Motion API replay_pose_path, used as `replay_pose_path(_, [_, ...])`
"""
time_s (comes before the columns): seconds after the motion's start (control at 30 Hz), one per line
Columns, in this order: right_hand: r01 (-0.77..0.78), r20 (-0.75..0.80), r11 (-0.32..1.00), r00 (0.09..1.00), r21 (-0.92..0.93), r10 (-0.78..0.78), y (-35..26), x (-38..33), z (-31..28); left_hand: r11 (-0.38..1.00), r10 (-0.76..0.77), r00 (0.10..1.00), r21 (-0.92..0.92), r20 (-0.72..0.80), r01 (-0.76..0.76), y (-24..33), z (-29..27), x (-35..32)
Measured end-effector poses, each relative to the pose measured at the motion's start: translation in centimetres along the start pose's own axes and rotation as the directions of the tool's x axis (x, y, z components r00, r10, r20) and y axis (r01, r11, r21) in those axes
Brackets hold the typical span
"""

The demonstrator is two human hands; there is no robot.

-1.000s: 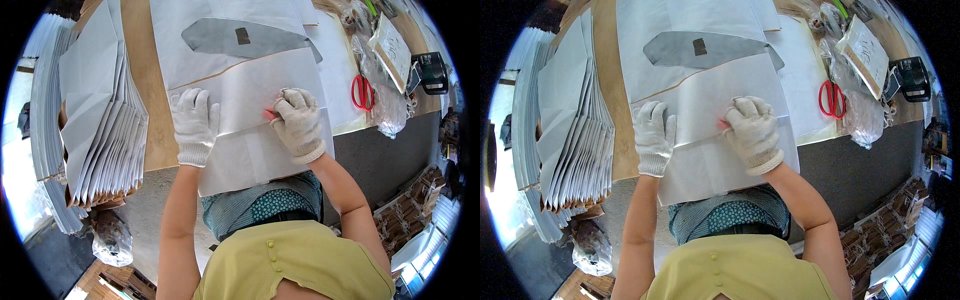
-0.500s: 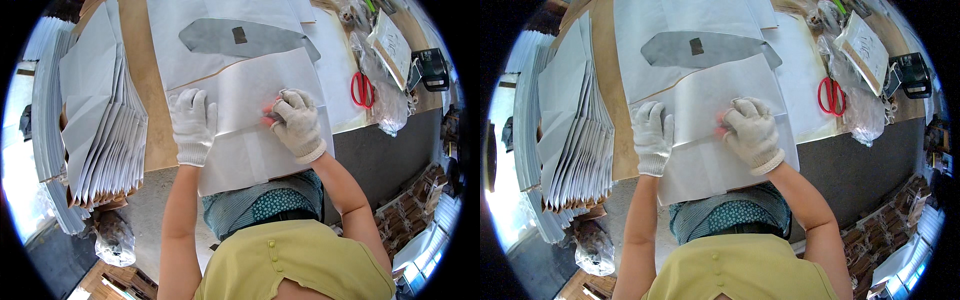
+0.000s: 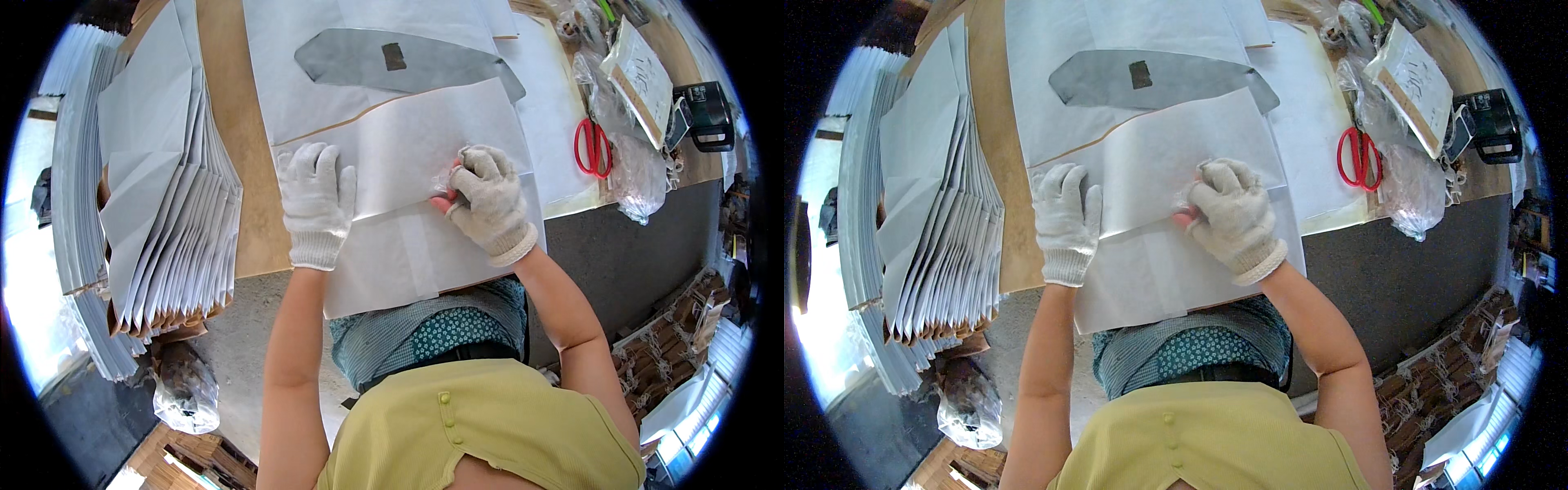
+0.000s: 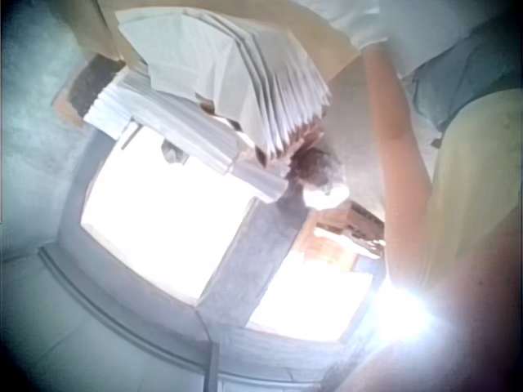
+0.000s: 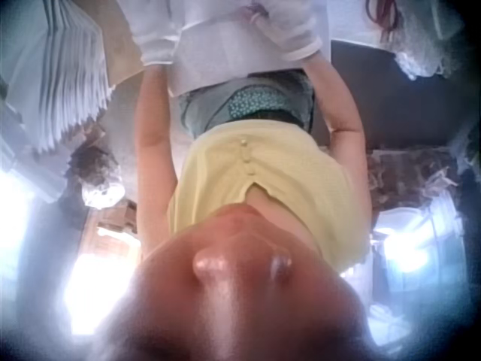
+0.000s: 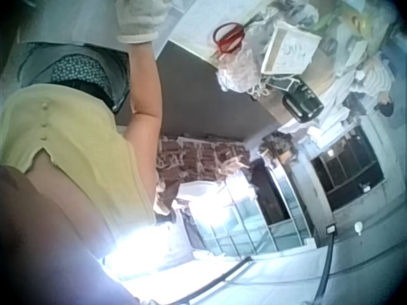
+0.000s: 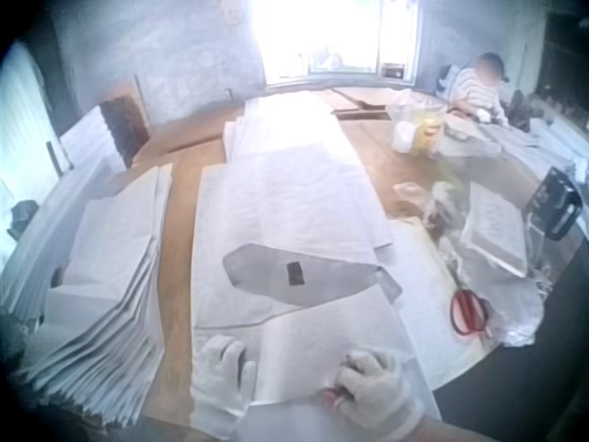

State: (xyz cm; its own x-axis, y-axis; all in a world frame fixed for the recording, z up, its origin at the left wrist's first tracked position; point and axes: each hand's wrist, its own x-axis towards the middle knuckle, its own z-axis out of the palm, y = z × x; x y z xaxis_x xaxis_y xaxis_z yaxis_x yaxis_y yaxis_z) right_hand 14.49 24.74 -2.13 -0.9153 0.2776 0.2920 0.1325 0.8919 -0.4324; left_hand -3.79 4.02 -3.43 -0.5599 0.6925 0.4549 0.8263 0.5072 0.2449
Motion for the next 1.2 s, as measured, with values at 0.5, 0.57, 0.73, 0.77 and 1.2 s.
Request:
replay_pose_path(0.5, [-0.015,-0.104,0.999,0.994,0.038,0.019,-0.7,0.3,-0.1,1.000,0.004,1.000,0.025,-0.018,-0.004,0.0,0.2,-0.1])
replay_pose_path(0.57, [-0.034,-0.040,0.997,0.999,0.065,0.037,-0.7,0.4,-0.1,1.000,0.007,1.000,0.024,-0.018,-0.007,-0.2,0.2,-0.3])
replay_pose_path(0.73, [-0.032,0.022,0.998,0.999,0.053,0.031,0.2,0.2,-0.1,1.000,0.003,1.000,0.019,-0.017,-0.003,-0.1,0.3,-0.2])
replay_pose_path(0.77, [-0.038,0.010,0.997,0.999,0.065,0.038,0.2,0.1,-0.2,1.000,0.013,1.000,0.016,-0.026,-0.012,-0.1,0.3,-0.1])
replay_pose_path(1.2, [-0.023,0.056,0.999,0.998,0.043,0.021,-0.2,1.2,-0.8,1.000,0.005,1.000,0.010,-0.027,-0.004,0.0,0.3,0.0])
